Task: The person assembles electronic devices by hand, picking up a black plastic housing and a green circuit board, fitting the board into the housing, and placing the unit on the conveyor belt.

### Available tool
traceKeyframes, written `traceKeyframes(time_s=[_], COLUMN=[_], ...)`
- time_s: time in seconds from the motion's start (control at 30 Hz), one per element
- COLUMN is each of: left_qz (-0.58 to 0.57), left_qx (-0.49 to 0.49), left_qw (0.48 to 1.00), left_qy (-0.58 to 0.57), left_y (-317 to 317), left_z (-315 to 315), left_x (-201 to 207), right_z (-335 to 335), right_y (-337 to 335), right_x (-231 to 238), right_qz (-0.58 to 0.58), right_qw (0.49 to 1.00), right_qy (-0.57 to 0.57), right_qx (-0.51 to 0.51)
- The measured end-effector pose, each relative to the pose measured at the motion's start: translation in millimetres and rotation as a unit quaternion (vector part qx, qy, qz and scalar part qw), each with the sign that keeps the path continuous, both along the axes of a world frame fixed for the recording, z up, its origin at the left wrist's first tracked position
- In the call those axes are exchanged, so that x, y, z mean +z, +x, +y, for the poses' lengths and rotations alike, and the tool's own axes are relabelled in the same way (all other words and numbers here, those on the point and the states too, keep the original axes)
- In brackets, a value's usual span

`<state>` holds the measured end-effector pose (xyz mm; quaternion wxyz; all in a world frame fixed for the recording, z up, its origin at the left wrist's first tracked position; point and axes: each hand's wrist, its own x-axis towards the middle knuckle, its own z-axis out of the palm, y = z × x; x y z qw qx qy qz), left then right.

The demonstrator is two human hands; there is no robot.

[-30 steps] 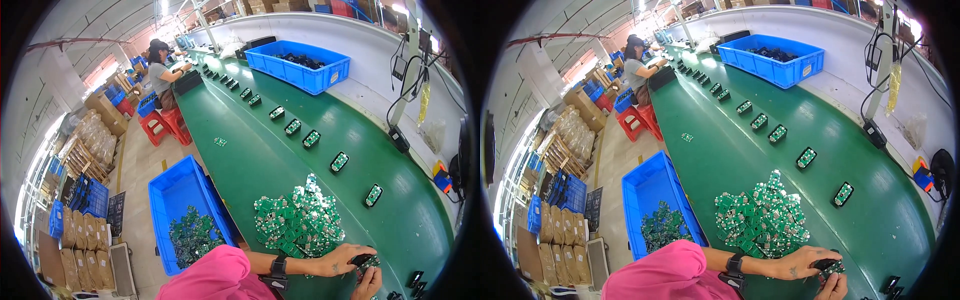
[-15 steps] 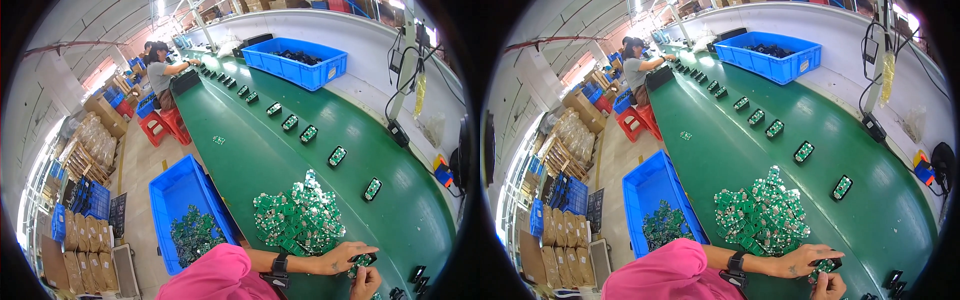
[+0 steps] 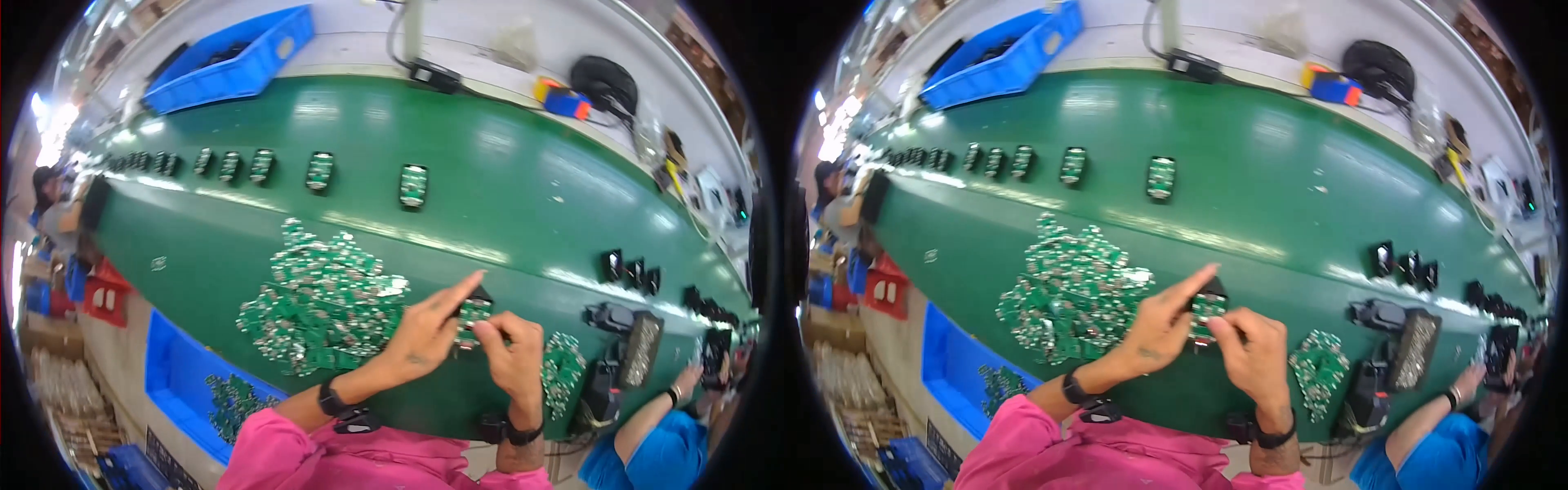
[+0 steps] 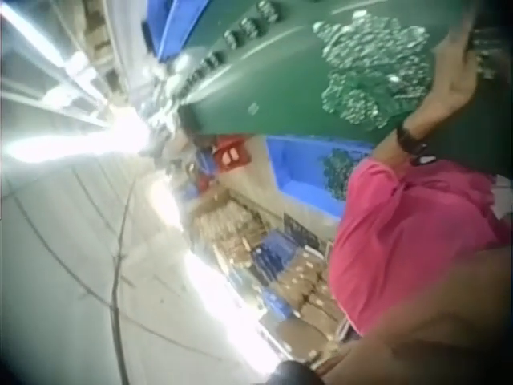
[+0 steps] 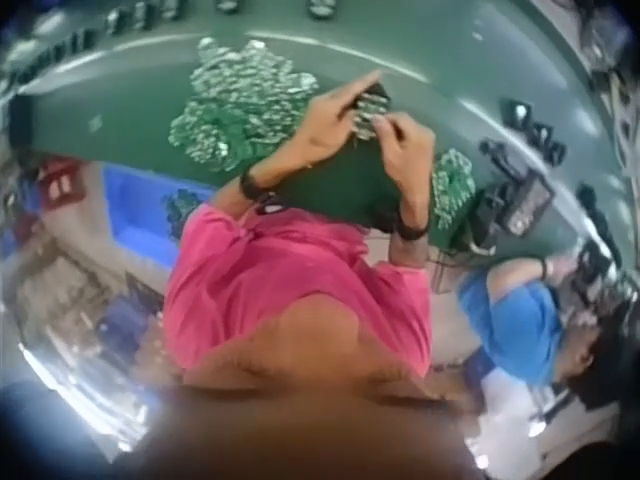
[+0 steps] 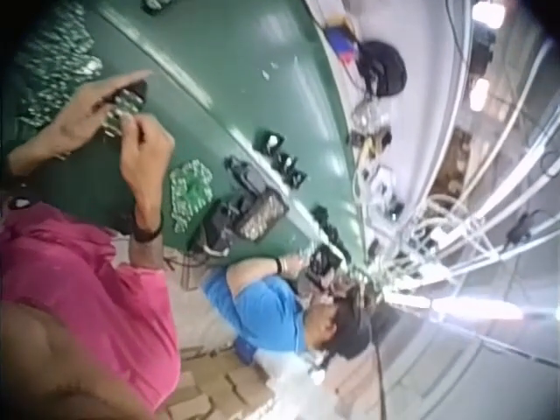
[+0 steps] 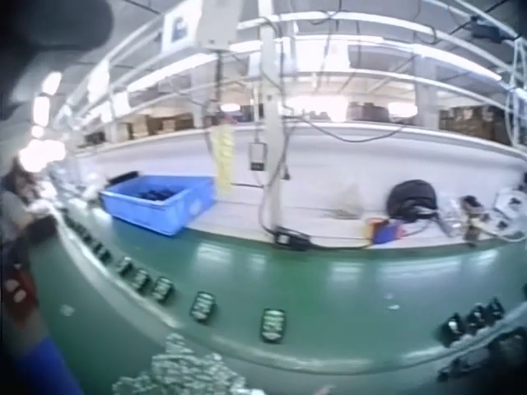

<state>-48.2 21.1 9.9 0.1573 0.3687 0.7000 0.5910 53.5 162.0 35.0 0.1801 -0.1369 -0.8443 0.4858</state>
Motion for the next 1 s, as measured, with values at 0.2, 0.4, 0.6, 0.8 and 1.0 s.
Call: traceKeyframes(time_s=[0.2, 0.4, 0.6, 0.8, 1.0], left_qz=[-0.039, -0.2, -0.215, -0.241, -0.019], left_qx=[-0.045, -0.12, -0.041, -0.007, 0.013], left_qw=[0.998, 0.971, 0.975, 0.97, 0.995], left_qy=[0.016, 0.041, 0.022, -0.016, 0.097], left_y=[5, 4, 7, 11, 19], left_z=[4, -3, 0, 4, 1], left_x=[2, 8, 3, 7, -10], right_z=[3, 5, -1, -13, -18], right_y=[8, 11, 7, 0, 0], right_x=[5, 3, -1, -10, -16], right_qz=[-0.031, -0.026, -0.05, -0.024, 0.04], right_qw=[0.998, 0.998, 0.996, 0.999, 0.999], right_qy=[-0.05, -0.032, 0.048, 0.009, 0.012], right_qx=[-0.014, -0.039, -0.051, -0.033, -0.011])
